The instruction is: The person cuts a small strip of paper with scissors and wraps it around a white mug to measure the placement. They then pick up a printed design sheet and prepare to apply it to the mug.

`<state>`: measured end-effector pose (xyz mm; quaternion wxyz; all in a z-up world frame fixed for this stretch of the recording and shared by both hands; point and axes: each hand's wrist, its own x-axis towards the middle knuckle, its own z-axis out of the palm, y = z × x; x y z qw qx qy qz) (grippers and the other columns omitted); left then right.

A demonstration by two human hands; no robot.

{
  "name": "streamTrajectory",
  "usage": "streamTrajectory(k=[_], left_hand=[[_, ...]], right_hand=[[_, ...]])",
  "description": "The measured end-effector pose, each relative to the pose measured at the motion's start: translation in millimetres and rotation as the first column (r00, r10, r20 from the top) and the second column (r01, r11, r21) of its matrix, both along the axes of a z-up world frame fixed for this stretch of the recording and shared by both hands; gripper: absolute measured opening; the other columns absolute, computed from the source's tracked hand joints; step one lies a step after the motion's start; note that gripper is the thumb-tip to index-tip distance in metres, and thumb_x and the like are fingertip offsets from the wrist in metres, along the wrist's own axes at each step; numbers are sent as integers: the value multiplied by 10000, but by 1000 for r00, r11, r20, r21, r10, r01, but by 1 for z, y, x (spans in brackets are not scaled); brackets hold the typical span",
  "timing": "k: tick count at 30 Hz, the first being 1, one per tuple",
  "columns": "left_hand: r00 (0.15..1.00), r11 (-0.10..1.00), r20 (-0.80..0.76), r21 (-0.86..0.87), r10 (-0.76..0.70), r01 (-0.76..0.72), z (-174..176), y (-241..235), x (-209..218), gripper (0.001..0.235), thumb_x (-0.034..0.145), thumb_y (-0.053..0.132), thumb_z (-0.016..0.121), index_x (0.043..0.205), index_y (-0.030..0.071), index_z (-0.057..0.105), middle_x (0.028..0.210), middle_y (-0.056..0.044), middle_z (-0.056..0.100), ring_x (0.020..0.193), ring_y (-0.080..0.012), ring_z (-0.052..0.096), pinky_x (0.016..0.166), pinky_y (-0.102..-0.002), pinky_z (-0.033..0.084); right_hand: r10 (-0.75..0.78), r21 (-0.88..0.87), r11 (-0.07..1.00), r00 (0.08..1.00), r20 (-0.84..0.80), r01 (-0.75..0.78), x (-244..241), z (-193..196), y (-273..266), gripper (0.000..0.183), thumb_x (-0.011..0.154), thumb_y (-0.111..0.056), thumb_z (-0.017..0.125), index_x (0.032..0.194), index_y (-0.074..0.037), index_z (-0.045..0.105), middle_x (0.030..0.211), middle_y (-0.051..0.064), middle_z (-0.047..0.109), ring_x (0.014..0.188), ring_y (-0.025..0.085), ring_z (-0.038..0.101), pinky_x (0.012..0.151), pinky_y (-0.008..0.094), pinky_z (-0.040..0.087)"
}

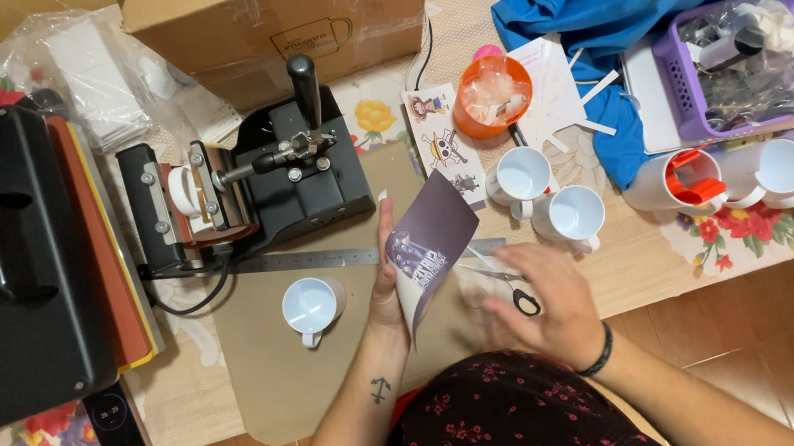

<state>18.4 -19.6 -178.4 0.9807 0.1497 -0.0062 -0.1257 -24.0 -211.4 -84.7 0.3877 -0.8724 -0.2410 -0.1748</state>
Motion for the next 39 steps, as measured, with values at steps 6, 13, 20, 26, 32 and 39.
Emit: streamTrajectory(k=[6,13,20,26,32,39], left_hand=[[999,998,-15,51,-37,38,-20,4,-34,929,943,616,602,1634,319,57,1649,-157,259,1485,-379,281,1170,-566,304],[894,966,-432,-258,-122,7,-22,15,-59,721,976,443,498,1611,290,193,1639,-158,297,1491,-408,272,1186,-616,222],[898,964,-423,-267,-116,-1,-52,27,-74,700,980,388,510,1610,243,244,1642,-156,299,1498,-389,267,1206,-575,203],[867,979,-489,-203,-101,0,1,44,-59,675,977,336,525,1595,232,274,1615,-164,348,1473,-423,303,1162,-675,203],[906,946,-344,-290,-244,145,17,49,-29,735,969,486,621,1564,259,253,1590,-122,371,1353,-421,467,1057,-716,364],[908,965,-327,-90,-263,247,3,37,-20,773,1017,699,397,1617,242,228,1581,-162,397,1439,-375,386,1158,-642,312]], right_hand=[[-401,-435,859,882,-247,269,34,-66,-44,412,923,-244,697,1270,-37,620,944,131,708,850,330,720,726,454,599],[-607,-770,558,785,-123,311,93,-179,-63,418,852,-426,730,1042,-66,635,724,152,686,691,381,731,606,461,613],[-626,-698,607,770,-125,380,97,-208,-85,223,869,-335,711,962,-135,747,703,131,694,723,376,731,659,457,604],[-374,-397,862,924,-78,315,76,12,-48,422,963,-51,681,1354,46,556,964,271,690,919,472,666,793,523,540],[-137,-265,961,967,-214,77,33,96,-28,289,1011,-140,630,1278,-35,599,1143,98,690,742,212,583,714,339,466],[19,94,994,797,-604,48,44,61,47,213,909,-129,682,1109,-91,744,589,104,710,535,208,712,539,329,585]])
